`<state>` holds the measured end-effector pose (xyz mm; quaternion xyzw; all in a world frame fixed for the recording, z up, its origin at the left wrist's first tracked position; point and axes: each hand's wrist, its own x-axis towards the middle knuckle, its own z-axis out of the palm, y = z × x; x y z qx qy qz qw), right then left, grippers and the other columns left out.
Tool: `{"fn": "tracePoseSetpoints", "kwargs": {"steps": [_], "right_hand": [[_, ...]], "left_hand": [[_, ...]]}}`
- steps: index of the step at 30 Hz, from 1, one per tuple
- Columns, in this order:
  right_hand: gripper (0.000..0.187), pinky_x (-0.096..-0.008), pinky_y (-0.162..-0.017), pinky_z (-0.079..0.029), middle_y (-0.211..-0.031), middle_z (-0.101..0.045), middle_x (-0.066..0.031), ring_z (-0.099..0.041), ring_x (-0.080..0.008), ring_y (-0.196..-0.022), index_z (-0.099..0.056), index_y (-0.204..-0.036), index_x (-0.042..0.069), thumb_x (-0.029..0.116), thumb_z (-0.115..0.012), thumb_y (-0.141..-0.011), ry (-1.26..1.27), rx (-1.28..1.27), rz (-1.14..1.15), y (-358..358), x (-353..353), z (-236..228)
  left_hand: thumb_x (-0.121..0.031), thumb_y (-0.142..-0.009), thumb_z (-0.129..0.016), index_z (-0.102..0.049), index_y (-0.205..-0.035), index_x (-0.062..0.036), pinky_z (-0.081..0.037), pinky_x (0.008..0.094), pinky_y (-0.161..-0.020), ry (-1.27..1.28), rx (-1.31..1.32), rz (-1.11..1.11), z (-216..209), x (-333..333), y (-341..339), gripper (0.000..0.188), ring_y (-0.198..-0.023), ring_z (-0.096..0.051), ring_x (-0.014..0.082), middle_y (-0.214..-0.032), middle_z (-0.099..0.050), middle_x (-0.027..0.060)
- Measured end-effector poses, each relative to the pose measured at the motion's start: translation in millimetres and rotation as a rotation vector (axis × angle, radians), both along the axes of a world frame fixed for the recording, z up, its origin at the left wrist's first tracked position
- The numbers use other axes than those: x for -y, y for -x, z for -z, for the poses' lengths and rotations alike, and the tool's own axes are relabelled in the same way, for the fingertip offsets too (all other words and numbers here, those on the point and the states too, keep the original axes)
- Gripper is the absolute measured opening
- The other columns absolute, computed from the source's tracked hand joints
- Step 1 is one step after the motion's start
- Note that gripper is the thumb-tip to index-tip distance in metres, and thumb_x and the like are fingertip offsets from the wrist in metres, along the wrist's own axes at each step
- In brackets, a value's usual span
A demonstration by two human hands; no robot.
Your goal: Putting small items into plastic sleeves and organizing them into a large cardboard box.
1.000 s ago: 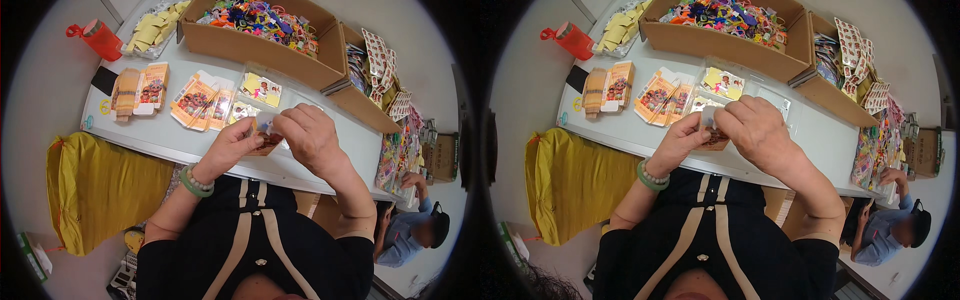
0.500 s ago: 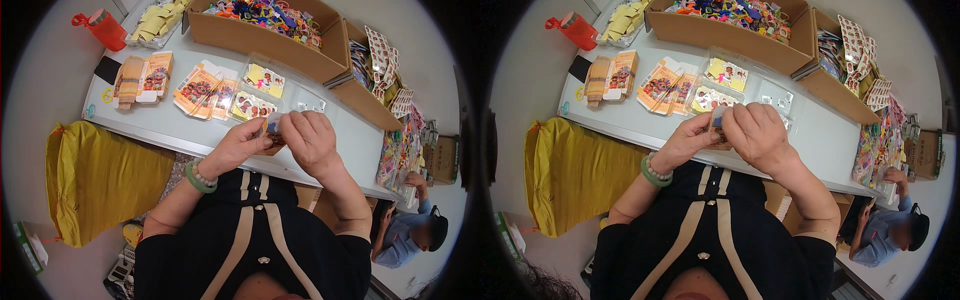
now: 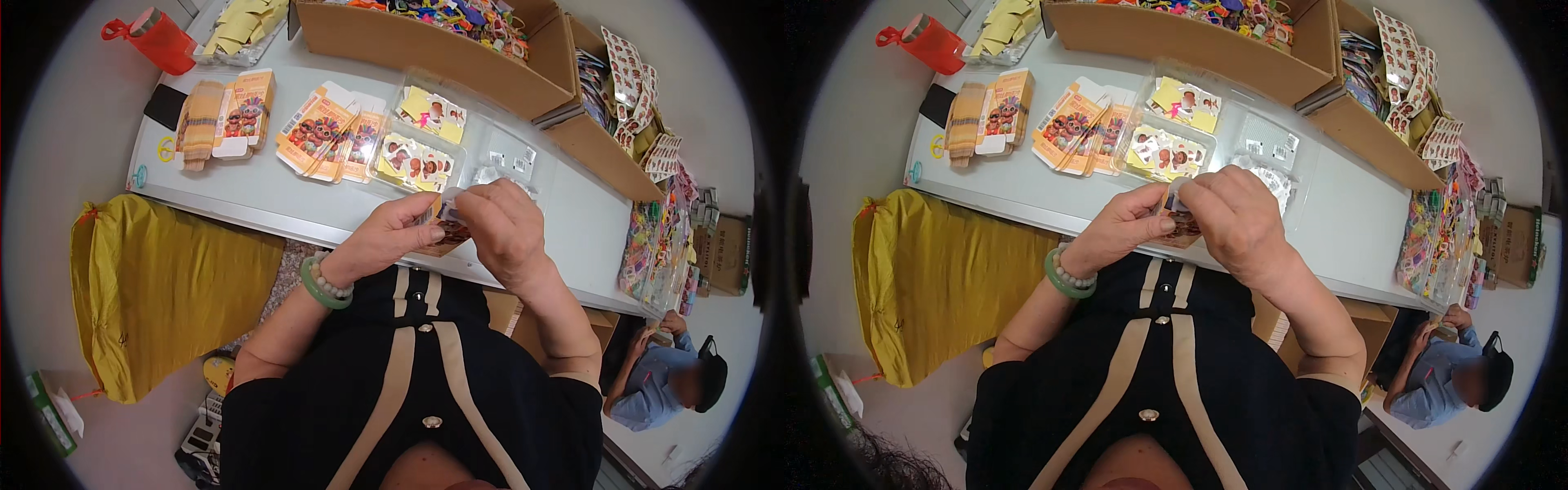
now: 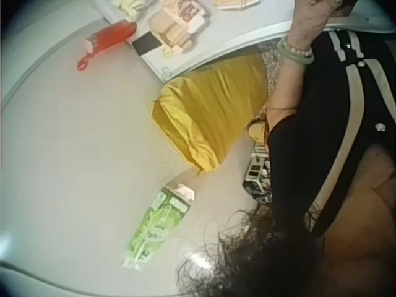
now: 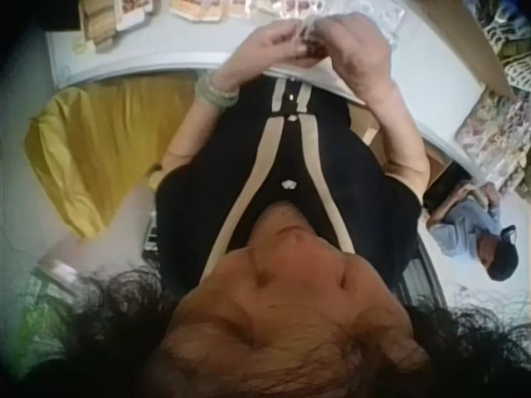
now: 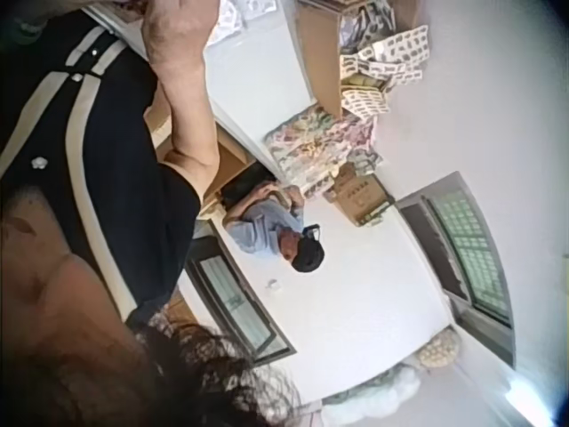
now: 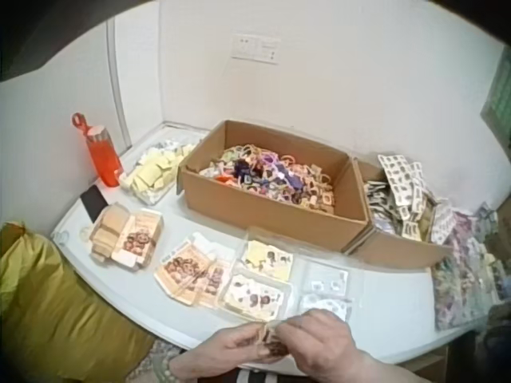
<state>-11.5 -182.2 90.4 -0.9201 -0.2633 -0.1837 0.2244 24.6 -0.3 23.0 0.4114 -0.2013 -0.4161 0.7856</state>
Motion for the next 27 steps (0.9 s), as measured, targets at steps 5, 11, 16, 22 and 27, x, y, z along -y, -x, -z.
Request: {"fn": "tracePoseSetpoints", "kwargs": {"steps": [5,11,16,22,27], "right_hand": [[0.030,-0.0319,-0.057,-0.045,-0.082,-0.062,-0.0091,-0.057,-0.0238,-0.066,-0.060,-0.090,0.000,0.002,-0.064,-0.061,0.062,0.099,-0.041,9,-11,1],[0.029,-0.0338,-0.067,-0.049,-0.088,-0.061,-0.0108,-0.059,-0.0265,-0.079,-0.061,-0.100,0.002,-0.001,-0.065,-0.071,0.007,-0.496,0.028,27,-10,-2],[0.029,-0.0358,-0.071,-0.049,-0.097,-0.059,-0.0129,-0.058,-0.0292,-0.086,-0.061,-0.098,0.003,-0.004,-0.068,-0.071,-0.115,-0.366,0.127,40,-15,-2],[0.024,-0.0383,-0.082,-0.046,-0.107,-0.057,-0.0153,-0.054,-0.0339,-0.100,-0.062,-0.087,0.002,-0.003,-0.071,-0.066,0.023,-0.205,0.267,44,-9,-3],[0.020,-0.0399,-0.094,-0.040,-0.123,-0.051,-0.0180,-0.046,-0.0363,-0.117,-0.063,-0.084,0.003,0.001,-0.072,-0.067,-0.122,-0.349,0.251,47,-1,8]], "left_hand": [[-0.010,-0.092,-0.054,-0.048,-0.121,0.0024,-0.045,0.0236,-0.088,0.039,-0.093,0.120,8,-1,2,0.032,-0.100,-0.054,0.0086,-0.110,-0.056,0.0038],[-0.010,-0.093,-0.054,-0.048,-0.121,0.0020,-0.046,0.0238,-0.087,0.018,-0.147,0.118,24,-3,12,0.031,-0.099,-0.055,0.0089,-0.107,-0.057,0.0037],[-0.008,-0.093,-0.053,-0.047,-0.123,0.0022,-0.046,0.0250,-0.089,0.061,-0.190,0.108,20,-4,19,0.033,-0.102,-0.055,0.0094,-0.111,-0.057,0.0049],[-0.011,-0.091,-0.056,-0.045,-0.125,0.0013,-0.046,0.0289,-0.093,0.029,-0.187,0.065,20,-3,22,0.038,-0.106,-0.055,0.0138,-0.117,-0.056,0.0078],[-0.013,-0.090,-0.057,-0.046,-0.124,0.0006,-0.046,0.0306,-0.094,-0.015,-0.191,0.076,21,-3,27,0.038,-0.106,-0.056,0.0141,-0.115,-0.057,0.0080]]}}
